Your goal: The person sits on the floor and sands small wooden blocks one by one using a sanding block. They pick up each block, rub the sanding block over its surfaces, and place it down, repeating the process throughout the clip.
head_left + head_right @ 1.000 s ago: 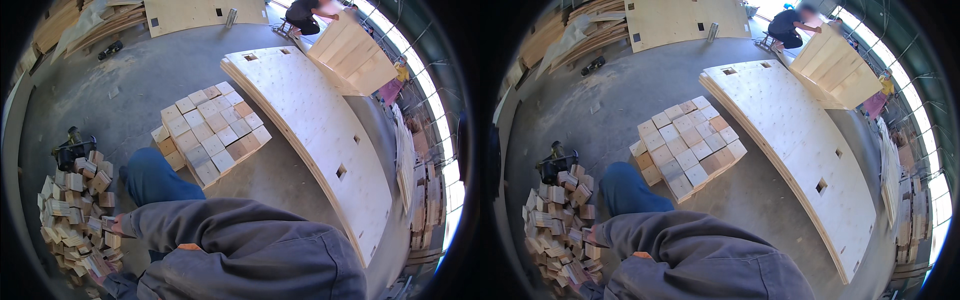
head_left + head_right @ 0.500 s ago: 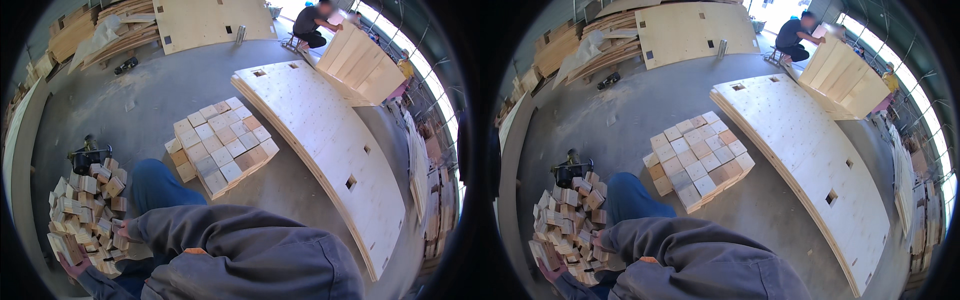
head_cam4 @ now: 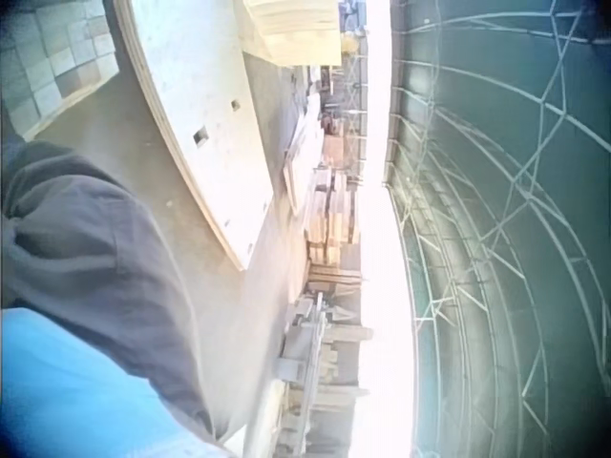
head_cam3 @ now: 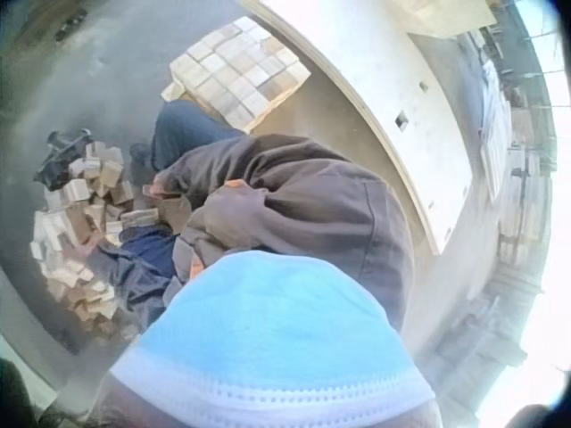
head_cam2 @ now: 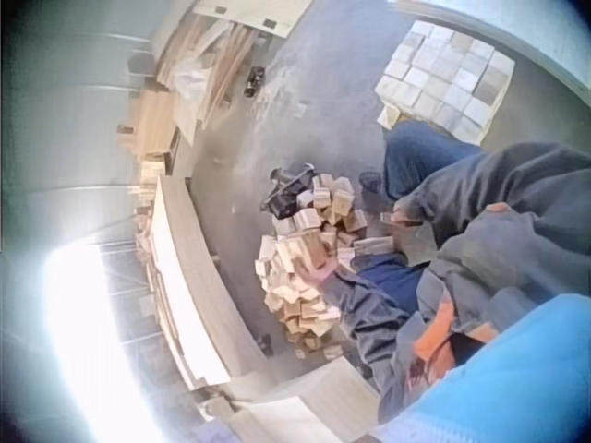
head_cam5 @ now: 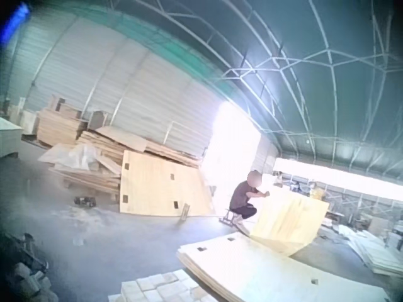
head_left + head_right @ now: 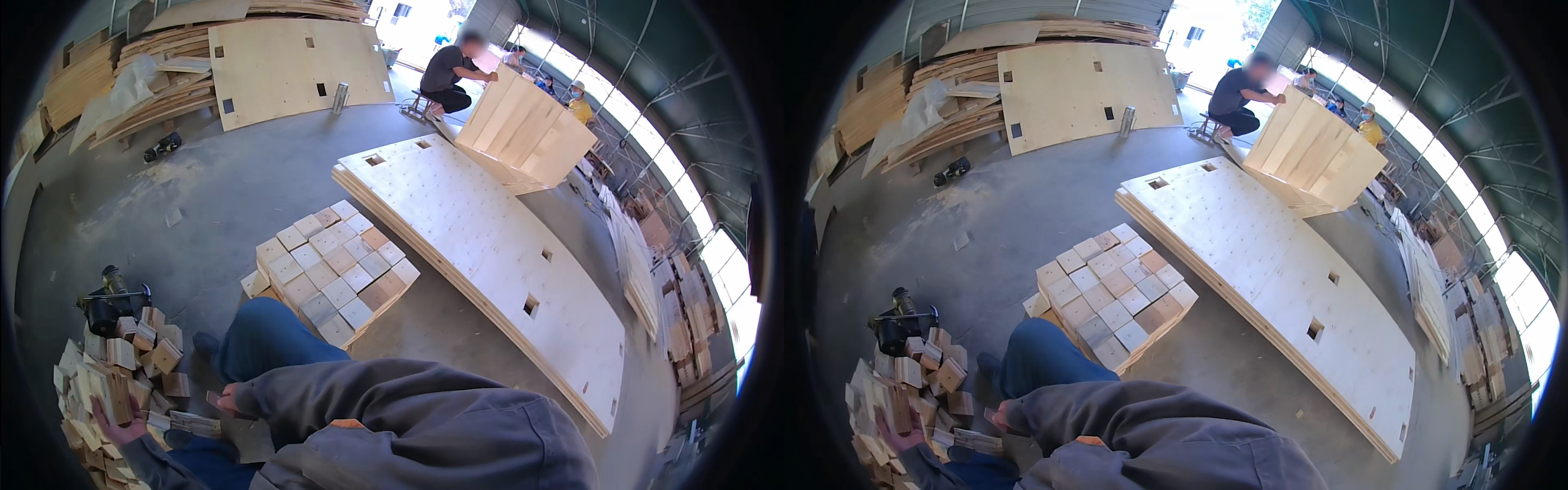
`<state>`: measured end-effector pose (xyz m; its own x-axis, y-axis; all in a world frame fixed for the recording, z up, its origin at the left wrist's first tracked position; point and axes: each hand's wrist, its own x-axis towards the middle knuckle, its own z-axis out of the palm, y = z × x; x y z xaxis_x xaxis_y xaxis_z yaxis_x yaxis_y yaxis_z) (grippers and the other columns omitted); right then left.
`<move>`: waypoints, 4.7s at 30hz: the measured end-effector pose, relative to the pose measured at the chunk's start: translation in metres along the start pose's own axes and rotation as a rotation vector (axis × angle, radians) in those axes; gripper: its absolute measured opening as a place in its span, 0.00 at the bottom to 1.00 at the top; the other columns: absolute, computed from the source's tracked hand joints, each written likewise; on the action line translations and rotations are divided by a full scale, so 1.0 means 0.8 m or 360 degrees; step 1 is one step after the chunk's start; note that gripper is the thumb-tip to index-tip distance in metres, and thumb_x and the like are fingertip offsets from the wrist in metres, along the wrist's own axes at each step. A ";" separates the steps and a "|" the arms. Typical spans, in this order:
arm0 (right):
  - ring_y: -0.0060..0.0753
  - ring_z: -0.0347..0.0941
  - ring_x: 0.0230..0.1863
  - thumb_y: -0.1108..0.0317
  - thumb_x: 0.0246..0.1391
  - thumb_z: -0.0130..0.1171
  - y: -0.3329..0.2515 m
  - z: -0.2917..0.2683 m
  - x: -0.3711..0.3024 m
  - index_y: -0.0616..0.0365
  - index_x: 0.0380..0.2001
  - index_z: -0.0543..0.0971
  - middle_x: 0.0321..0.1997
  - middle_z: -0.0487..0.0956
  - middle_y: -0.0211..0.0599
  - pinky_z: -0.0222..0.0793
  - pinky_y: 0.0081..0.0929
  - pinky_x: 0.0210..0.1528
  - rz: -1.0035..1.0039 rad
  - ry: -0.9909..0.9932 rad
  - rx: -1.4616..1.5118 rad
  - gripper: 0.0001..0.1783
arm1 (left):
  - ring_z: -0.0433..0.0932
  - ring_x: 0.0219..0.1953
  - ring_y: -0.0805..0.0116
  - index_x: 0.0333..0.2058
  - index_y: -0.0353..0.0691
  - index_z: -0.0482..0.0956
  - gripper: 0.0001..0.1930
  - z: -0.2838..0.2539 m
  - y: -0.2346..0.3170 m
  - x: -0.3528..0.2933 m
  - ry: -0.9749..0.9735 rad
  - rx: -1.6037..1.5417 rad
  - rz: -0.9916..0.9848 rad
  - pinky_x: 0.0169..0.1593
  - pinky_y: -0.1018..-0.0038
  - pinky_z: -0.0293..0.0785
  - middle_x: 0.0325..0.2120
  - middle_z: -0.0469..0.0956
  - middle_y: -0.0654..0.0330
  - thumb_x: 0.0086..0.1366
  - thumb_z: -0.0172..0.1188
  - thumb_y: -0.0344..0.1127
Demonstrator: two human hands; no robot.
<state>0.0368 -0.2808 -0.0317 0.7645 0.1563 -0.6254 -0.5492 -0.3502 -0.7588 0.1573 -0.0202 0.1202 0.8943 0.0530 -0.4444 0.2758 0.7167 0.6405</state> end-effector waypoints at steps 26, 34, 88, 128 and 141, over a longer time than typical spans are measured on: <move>0.50 0.78 0.46 0.58 0.52 0.57 -0.012 0.014 0.026 0.65 0.45 0.79 0.44 0.81 0.55 0.71 0.40 0.47 -0.0239 -0.0186 0.0149 0.23 | 0.80 0.45 0.64 0.60 0.50 0.68 0.33 0.022 -0.070 0.081 0.0011 0.0419 -0.0185 0.39 0.72 0.82 0.51 0.77 0.59 0.60 0.64 0.55; 0.50 0.78 0.46 0.55 0.50 0.59 -0.006 0.013 0.028 0.64 0.46 0.79 0.44 0.81 0.54 0.72 0.40 0.48 -0.0173 -0.0163 0.0132 0.26 | 0.79 0.45 0.63 0.60 0.50 0.68 0.34 0.050 -0.071 0.063 -0.0009 0.0372 -0.0197 0.41 0.69 0.81 0.50 0.76 0.59 0.58 0.66 0.55; 0.51 0.78 0.46 0.53 0.49 0.59 0.009 0.020 0.026 0.63 0.44 0.80 0.45 0.81 0.55 0.73 0.41 0.47 -0.0098 -0.0145 -0.0103 0.26 | 0.79 0.48 0.64 0.64 0.49 0.63 0.37 0.026 -0.064 0.013 0.0066 0.0304 -0.0088 0.44 0.72 0.81 0.54 0.73 0.58 0.60 0.64 0.56; 0.50 0.79 0.44 0.54 0.49 0.62 0.042 0.044 0.046 0.63 0.42 0.80 0.42 0.82 0.53 0.74 0.41 0.43 -0.0145 0.0080 -0.0153 0.24 | 0.77 0.49 0.62 0.63 0.48 0.64 0.38 0.027 -0.060 0.003 0.0080 0.0317 -0.0033 0.46 0.70 0.80 0.54 0.73 0.57 0.59 0.65 0.57; 0.51 0.79 0.43 0.53 0.49 0.62 0.022 0.033 0.027 0.63 0.43 0.80 0.42 0.82 0.54 0.74 0.41 0.44 -0.0107 0.0076 -0.0181 0.25 | 0.78 0.48 0.63 0.62 0.49 0.65 0.37 0.015 -0.060 0.013 0.0082 0.0298 -0.0082 0.45 0.71 0.80 0.54 0.74 0.58 0.58 0.65 0.57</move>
<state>0.0350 -0.2594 -0.0631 0.8149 0.1397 -0.5625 -0.4564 -0.4435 -0.7713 0.1580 -0.0622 0.0926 0.8592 0.0585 -0.5083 0.3860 0.5779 0.7191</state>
